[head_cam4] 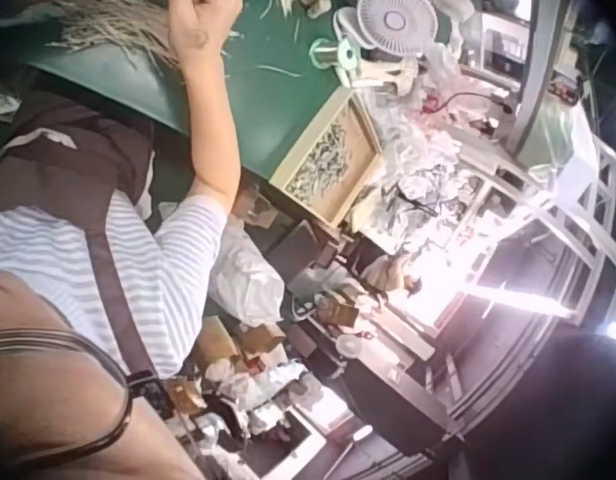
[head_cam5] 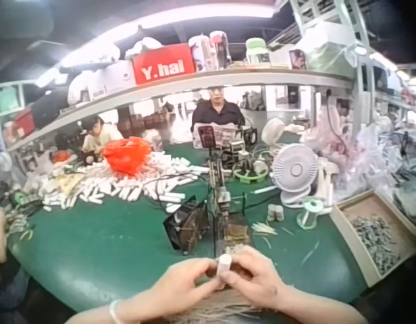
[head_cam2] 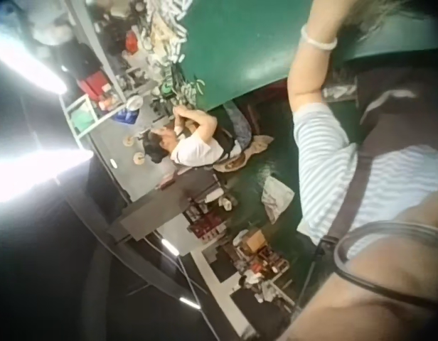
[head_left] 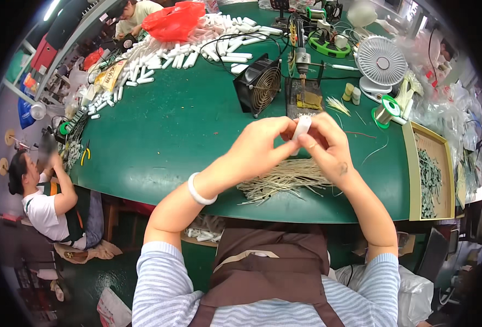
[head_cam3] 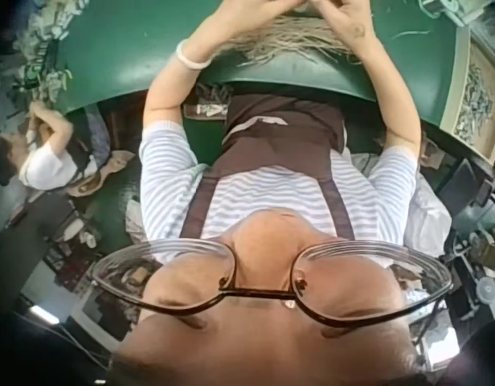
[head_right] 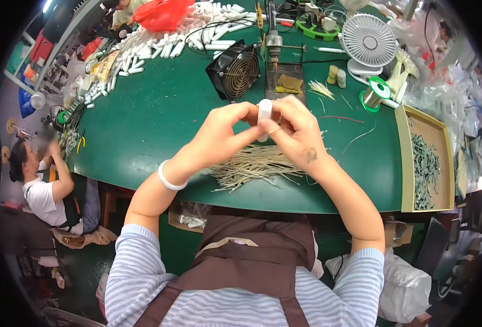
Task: Assembling small electronic parts by hand on a factory floor.
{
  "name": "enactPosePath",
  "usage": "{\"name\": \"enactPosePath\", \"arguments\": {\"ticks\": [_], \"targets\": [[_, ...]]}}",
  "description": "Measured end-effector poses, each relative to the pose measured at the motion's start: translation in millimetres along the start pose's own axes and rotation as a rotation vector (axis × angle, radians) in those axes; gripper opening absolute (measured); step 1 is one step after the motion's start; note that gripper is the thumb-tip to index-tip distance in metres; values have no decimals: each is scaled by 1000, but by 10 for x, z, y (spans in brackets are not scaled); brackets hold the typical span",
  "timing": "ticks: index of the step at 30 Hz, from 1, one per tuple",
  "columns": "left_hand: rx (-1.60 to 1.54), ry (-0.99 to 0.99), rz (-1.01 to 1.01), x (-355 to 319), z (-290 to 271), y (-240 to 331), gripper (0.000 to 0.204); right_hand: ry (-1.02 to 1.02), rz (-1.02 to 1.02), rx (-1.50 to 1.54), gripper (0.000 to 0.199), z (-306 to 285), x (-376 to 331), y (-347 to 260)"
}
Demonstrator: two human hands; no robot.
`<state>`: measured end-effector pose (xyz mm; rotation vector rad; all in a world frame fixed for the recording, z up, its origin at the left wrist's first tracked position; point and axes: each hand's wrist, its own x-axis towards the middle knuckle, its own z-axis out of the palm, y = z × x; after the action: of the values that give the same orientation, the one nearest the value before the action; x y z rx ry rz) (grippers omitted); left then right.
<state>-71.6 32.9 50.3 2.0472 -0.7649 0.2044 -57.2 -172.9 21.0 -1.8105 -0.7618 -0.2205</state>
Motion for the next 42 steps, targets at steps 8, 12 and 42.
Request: {"name": "enactPosePath", "arguments": {"ticks": [8,12,42], "targets": [[102,-276,-202,-331,-114,-512,14,-83,286,136,24,10,16,36],[126,-296,-179,-299,-33,-565,11,-124,301,84,23,36,1,76],[65,15,-61,-72,22,-337,16,-111,188,-36,13,38,48,148]]}}
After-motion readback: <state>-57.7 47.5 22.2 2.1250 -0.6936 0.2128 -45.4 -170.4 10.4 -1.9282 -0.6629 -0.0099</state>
